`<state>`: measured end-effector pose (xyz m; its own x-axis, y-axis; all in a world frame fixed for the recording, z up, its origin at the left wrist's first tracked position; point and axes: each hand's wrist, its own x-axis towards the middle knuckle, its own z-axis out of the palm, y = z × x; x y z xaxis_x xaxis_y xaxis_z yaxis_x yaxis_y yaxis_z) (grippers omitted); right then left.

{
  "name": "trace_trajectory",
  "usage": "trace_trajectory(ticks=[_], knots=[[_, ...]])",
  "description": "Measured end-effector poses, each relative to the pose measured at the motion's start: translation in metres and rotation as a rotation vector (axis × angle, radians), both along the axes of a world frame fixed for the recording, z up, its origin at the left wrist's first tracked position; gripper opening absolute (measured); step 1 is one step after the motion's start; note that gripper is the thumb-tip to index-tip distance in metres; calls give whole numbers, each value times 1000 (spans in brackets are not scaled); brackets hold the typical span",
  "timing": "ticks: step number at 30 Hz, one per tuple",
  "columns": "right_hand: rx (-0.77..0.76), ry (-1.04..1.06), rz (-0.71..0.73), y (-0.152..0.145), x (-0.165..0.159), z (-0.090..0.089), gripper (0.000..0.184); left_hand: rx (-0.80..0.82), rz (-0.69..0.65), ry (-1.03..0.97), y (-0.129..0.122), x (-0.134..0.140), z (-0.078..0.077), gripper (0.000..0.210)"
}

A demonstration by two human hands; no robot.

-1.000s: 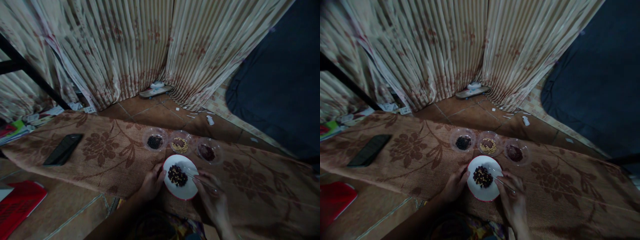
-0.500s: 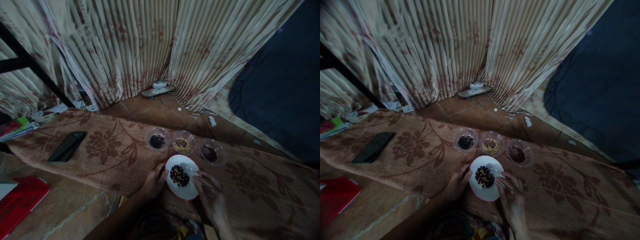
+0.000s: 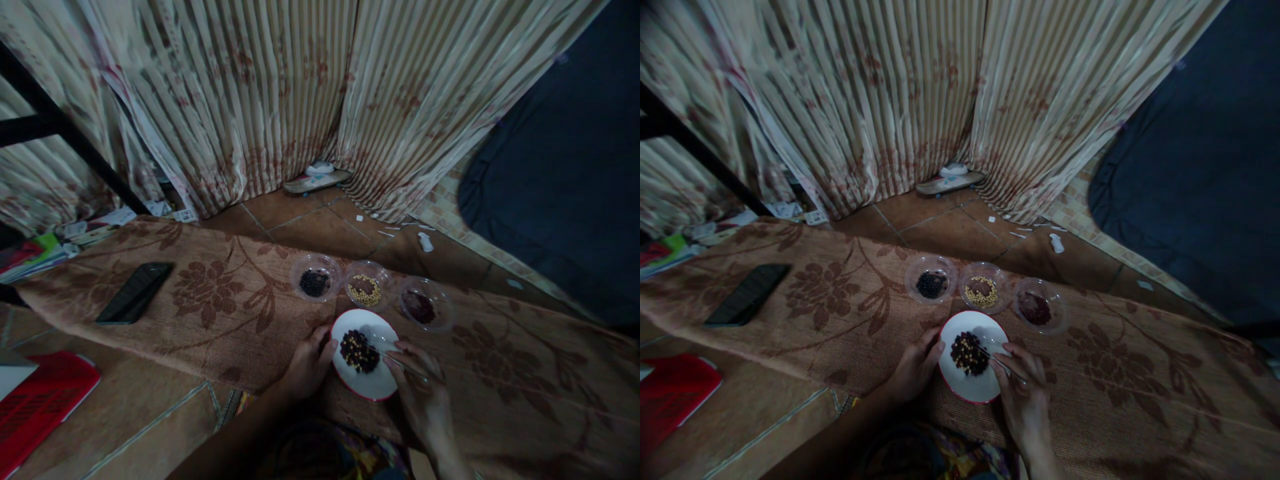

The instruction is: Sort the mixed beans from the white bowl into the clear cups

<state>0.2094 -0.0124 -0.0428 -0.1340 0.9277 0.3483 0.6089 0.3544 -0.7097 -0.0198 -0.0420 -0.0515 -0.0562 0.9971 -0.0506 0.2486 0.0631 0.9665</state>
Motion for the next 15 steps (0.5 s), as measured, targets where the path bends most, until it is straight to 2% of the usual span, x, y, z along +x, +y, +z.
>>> trace_trajectory(ticks=[5,10,15], knots=[[-38,29,-18,-2,1,3,17,9,-1,-6,0,0,-1,35],[-80,101,-87,5,-4,17,19,6,7,-22,0,1,-2,35],[66,214,-70,36,-43,37,20,19,-11,-42,-1,0,1,35]])
